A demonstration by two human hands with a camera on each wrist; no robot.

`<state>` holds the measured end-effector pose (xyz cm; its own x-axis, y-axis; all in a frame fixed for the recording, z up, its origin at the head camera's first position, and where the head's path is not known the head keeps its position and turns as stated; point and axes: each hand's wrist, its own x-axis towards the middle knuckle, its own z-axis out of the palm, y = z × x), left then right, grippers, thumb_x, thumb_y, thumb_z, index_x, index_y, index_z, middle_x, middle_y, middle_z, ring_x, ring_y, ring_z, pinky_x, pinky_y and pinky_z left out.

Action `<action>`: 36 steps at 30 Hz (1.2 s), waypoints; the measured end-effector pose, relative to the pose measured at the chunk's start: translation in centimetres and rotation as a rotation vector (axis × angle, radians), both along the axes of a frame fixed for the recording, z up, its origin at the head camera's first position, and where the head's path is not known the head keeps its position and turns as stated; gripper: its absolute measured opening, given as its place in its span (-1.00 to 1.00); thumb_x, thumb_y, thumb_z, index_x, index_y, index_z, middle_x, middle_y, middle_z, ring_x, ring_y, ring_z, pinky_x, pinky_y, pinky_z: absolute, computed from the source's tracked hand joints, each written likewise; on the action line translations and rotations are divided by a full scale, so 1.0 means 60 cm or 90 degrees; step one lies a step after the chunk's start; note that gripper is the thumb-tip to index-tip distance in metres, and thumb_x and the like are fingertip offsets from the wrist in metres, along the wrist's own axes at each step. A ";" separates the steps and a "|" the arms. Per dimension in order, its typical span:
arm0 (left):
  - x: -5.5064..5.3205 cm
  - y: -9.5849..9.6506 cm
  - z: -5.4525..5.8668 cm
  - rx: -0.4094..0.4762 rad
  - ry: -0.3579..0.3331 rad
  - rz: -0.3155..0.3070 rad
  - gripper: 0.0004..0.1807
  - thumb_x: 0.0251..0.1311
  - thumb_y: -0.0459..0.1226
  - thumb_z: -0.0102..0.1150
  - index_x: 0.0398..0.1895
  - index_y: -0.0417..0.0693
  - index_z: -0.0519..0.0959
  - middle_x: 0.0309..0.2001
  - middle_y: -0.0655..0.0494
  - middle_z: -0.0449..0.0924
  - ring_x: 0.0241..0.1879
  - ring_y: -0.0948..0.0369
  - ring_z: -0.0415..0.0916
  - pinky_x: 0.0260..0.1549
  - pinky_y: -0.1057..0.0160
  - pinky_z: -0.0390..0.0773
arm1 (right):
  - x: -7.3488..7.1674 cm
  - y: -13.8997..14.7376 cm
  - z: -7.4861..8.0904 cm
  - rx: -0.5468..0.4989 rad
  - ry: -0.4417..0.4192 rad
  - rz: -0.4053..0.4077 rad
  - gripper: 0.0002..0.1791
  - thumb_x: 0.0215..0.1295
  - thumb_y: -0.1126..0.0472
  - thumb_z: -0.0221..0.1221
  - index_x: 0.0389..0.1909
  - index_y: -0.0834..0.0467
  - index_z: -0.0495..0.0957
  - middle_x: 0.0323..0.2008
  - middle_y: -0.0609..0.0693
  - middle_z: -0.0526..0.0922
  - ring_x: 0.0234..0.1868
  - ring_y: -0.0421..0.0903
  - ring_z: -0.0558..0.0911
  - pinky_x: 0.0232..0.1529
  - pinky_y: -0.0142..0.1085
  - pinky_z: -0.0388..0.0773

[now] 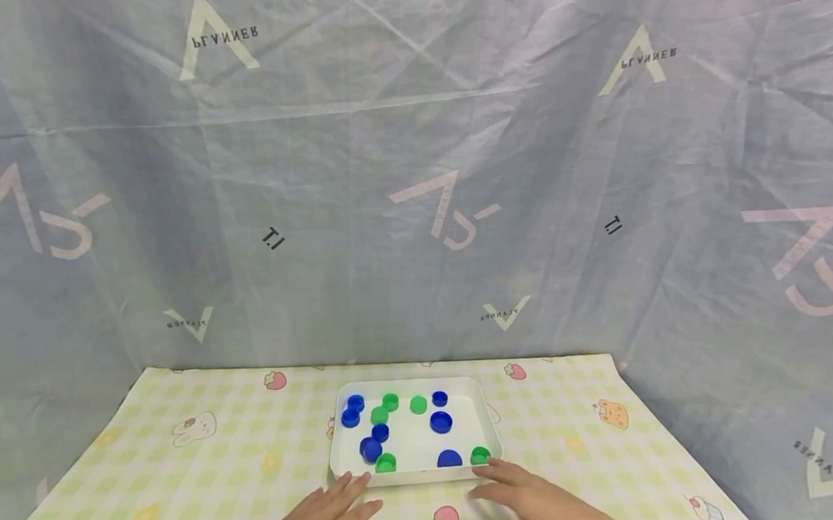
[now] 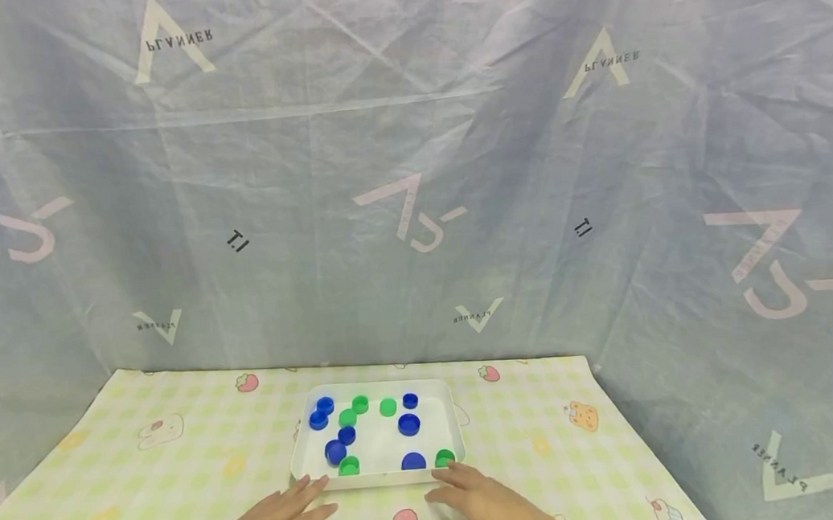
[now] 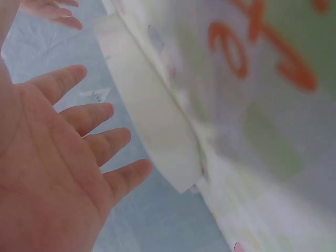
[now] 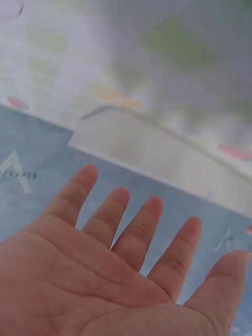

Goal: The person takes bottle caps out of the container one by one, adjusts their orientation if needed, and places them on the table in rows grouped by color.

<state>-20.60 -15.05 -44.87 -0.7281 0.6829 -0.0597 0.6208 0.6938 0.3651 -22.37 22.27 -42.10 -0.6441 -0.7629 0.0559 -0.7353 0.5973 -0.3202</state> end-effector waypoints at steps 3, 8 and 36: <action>0.005 -0.001 0.015 0.002 0.002 0.027 -0.04 0.11 0.47 -0.01 0.51 0.22 0.23 0.52 -0.02 0.12 0.47 -0.16 0.07 0.22 -0.33 0.26 | -0.005 0.001 0.015 -0.029 0.006 -0.028 -0.55 0.48 -0.11 0.06 0.27 -0.01 0.49 0.35 0.07 0.41 0.38 0.09 0.37 0.25 -0.10 0.43; 0.010 0.000 0.036 0.007 0.021 0.068 0.01 0.03 0.50 0.01 0.47 0.15 0.31 0.47 -0.04 0.23 0.44 -0.16 0.14 0.25 -0.32 0.23 | -0.035 -0.006 0.026 -0.073 0.047 -0.056 -0.66 0.44 -0.02 0.16 0.14 0.00 0.57 0.16 -0.06 0.56 0.22 -0.03 0.51 0.18 -0.11 0.48; -0.103 -0.034 0.160 0.212 0.163 0.362 -0.51 0.24 -0.04 0.31 0.18 -0.03 0.58 0.16 -0.05 0.58 0.10 -0.09 0.53 -0.02 -0.19 0.49 | -0.100 -0.003 -0.027 -0.101 0.068 -0.127 -0.88 0.19 0.31 0.36 -0.28 0.05 0.69 -0.27 -0.22 0.67 -0.19 -0.26 0.60 -0.10 -0.27 0.58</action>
<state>-26.75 -17.11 -35.25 -0.9404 0.1449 0.3075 0.2904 0.8129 0.5049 -28.34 22.07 -43.73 -0.7653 -0.5974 0.2397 -0.6421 0.6828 -0.3485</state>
